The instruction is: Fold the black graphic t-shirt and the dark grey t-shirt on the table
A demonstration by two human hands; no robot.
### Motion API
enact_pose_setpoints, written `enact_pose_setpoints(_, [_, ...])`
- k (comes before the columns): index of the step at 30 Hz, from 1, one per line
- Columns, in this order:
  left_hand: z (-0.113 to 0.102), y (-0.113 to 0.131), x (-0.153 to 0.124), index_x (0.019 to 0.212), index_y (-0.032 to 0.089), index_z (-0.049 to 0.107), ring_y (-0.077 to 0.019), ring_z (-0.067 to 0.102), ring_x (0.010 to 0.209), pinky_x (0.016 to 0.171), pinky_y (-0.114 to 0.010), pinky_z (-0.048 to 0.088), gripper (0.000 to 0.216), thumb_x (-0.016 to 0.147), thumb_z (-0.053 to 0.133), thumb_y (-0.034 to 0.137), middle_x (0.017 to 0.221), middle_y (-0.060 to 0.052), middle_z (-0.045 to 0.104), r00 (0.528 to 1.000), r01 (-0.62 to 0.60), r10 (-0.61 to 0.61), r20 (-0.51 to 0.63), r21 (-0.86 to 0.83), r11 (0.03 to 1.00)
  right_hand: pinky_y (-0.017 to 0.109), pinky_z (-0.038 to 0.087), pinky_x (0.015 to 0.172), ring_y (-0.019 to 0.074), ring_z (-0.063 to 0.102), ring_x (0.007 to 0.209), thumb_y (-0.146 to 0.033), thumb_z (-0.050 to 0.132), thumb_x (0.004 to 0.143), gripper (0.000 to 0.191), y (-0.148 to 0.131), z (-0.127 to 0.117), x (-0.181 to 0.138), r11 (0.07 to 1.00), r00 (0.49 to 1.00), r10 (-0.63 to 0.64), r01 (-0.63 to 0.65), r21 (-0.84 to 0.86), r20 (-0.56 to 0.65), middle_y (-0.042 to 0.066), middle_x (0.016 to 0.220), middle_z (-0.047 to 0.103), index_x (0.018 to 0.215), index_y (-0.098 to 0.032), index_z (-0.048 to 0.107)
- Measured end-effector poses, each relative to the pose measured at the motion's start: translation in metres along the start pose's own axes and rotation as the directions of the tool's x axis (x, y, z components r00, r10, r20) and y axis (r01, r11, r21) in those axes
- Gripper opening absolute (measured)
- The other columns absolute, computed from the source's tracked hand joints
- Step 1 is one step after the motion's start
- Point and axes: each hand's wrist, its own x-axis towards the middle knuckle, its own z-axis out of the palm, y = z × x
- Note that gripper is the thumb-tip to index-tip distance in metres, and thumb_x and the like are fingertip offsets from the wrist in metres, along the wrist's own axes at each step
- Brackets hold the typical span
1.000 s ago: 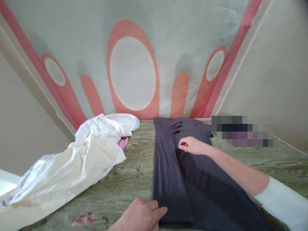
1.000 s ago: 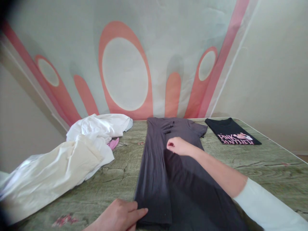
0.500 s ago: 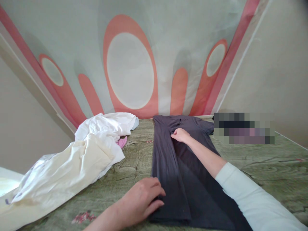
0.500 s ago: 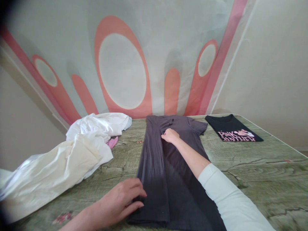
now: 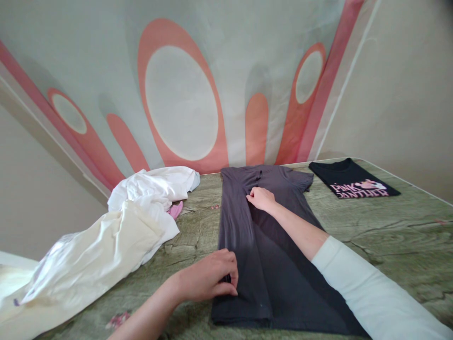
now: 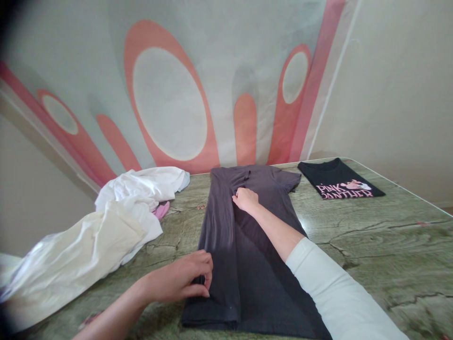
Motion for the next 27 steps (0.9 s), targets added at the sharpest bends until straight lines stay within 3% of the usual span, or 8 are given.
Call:
enact_pose_setpoints(6, [0.001, 0.002, -0.004, 0.084, 0.019, 0.059, -0.0132, 0.049, 0.086, 0.078, -0.022, 0.035, 0.016, 0.084, 0.054, 0.035, 0.087, 0.0, 0.054, 0.999, 0.033, -0.033, 0.012, 0.01, 0.999, 0.03, 0.042, 0.071, 0.0219, 0.06, 0.09, -0.043, 0.045, 0.083, 0.03, 0.002, 0.002, 0.0, 1.0, 1.0, -0.013, 0.013, 0.001, -0.013, 0.008, 0.098, 0.065, 0.09, -0.021, 0.064])
enact_pose_setpoints(11, [0.006, 0.016, 0.01, 0.094, 0.019, 0.055, -0.0145, 0.049, 0.087, 0.077, -0.024, 0.037, 0.025, 0.086, 0.049, 0.041, 0.093, -0.002, 0.052, 0.984, 0.12, -0.115, -0.137, 0.03, 0.992, 0.031, 0.042, 0.069, 0.0229, 0.06, 0.087, -0.044, 0.045, 0.081, 0.03, 0.004, 0.006, 0.003, 1.0, 0.999, -0.018, 0.019, 0.003, -0.029, 0.008, 0.095, 0.066, 0.087, -0.021, 0.064])
enact_pose_setpoints(17, [0.026, 0.037, 0.034, 0.088, 0.017, 0.055, -0.0193, 0.053, 0.081, 0.073, -0.029, 0.04, 0.05, 0.067, 0.059, 0.062, 0.085, -0.004, 0.055, 0.984, 0.133, -0.113, -0.136, 0.148, 0.98, 0.029, 0.041, 0.069, 0.0217, 0.06, 0.087, -0.045, 0.046, 0.081, 0.031, 0.007, 0.007, 0.006, 1.0, 0.999, -0.025, 0.026, 0.012, -0.039, 0.008, 0.095, 0.065, 0.086, -0.021, 0.064])
enact_pose_setpoints(22, [0.041, 0.044, 0.039, 0.084, 0.019, 0.057, -0.0173, 0.056, 0.079, 0.072, -0.027, 0.042, 0.03, 0.076, 0.059, 0.047, 0.081, -0.002, 0.057, 0.992, 0.102, -0.089, -0.086, 0.16, 0.982, 0.026, 0.04, 0.064, 0.0204, 0.061, 0.082, -0.045, 0.048, 0.079, 0.029, 0.011, 0.006, 0.009, 0.999, 0.999, -0.028, 0.029, 0.04, -0.026, 0.006, 0.089, 0.067, 0.079, -0.022, 0.065])
enact_pose_setpoints(27, [0.035, 0.037, 0.036, 0.086, 0.02, 0.058, -0.0141, 0.056, 0.078, 0.071, -0.023, 0.043, 0.021, 0.085, 0.05, 0.039, 0.081, -0.001, 0.059, 0.993, 0.045, -0.034, -0.116, 0.088, 0.995, 0.024, 0.038, 0.058, 0.0184, 0.061, 0.072, -0.043, 0.05, 0.077, 0.027, 0.014, 0.006, 0.013, 0.997, 0.999, -0.037, 0.038, 0.07, -0.026, 0.004, 0.078, 0.068, 0.074, -0.021, 0.065])
